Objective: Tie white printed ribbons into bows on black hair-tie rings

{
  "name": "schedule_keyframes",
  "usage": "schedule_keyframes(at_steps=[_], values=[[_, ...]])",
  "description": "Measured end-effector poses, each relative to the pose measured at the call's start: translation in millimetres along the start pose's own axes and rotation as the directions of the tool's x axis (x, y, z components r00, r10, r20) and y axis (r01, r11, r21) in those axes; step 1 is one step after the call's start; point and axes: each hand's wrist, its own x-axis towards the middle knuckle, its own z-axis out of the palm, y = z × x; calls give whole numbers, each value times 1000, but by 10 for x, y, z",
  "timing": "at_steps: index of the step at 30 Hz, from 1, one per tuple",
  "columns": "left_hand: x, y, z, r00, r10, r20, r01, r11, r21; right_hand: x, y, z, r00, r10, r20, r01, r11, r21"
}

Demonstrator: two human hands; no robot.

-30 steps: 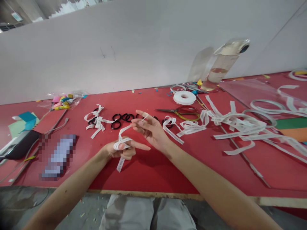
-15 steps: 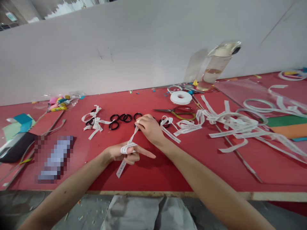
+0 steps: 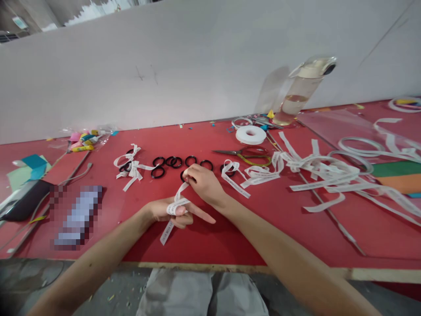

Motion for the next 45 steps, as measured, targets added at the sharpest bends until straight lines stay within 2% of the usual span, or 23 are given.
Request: schedule_keyframes(at_steps=[3, 5, 7, 11, 14, 17, 21, 25, 30, 37, 41, 45], values=[[-1, 44, 38, 998, 0, 55, -1, 1000, 6, -2, -19, 2, 998, 5, -59, 7, 981, 194], [-9, 77, 55, 997, -25, 73, 21, 998, 62, 2, -7, 13, 993, 83, -79, -49, 930, 364], [-21, 104, 62, 997, -63, 46, 53, 980, 194, 13, 14, 21, 977, 193, -92, -113, 830, 546], [-37, 129, 52, 995, -98, -22, 98, 895, 435, 44, 30, -23, 925, 375, -61, -170, 552, 816], [-27, 128, 48, 993, -89, -75, 115, 868, 483, 50, 5, -92, 918, 398, -6, -150, 360, 921], [-4, 129, 54, 988, -65, -142, 128, 863, 490, 40, -34, -142, 938, 346, 9, -103, 253, 962], [12, 135, 62, 980, -63, -188, 148, 864, 482, 35, -69, -156, 939, 343, 12, -101, 244, 964], [6, 119, 54, 977, -105, -187, 185, 852, 489, 35, -72, -155, 943, 332, 12, -99, 246, 964], [9, 60, 31, 981, -60, -183, 142, 868, 475, 34, -58, -138, 964, 251, 84, -147, 246, 958], [18, 43, 32, 981, -79, -175, 150, 885, 442, 52, -13, -71, 954, 282, 106, -157, 166, 973], [16, 32, 22, 982, -74, -176, 145, 887, 437, 58, 9, -53, 947, 311, 78, -152, 220, 963], [14, 27, 19, 983, -34, -181, 114, 884, 453, 69, -10, -27, 903, 379, 202, -329, 306, 894]])
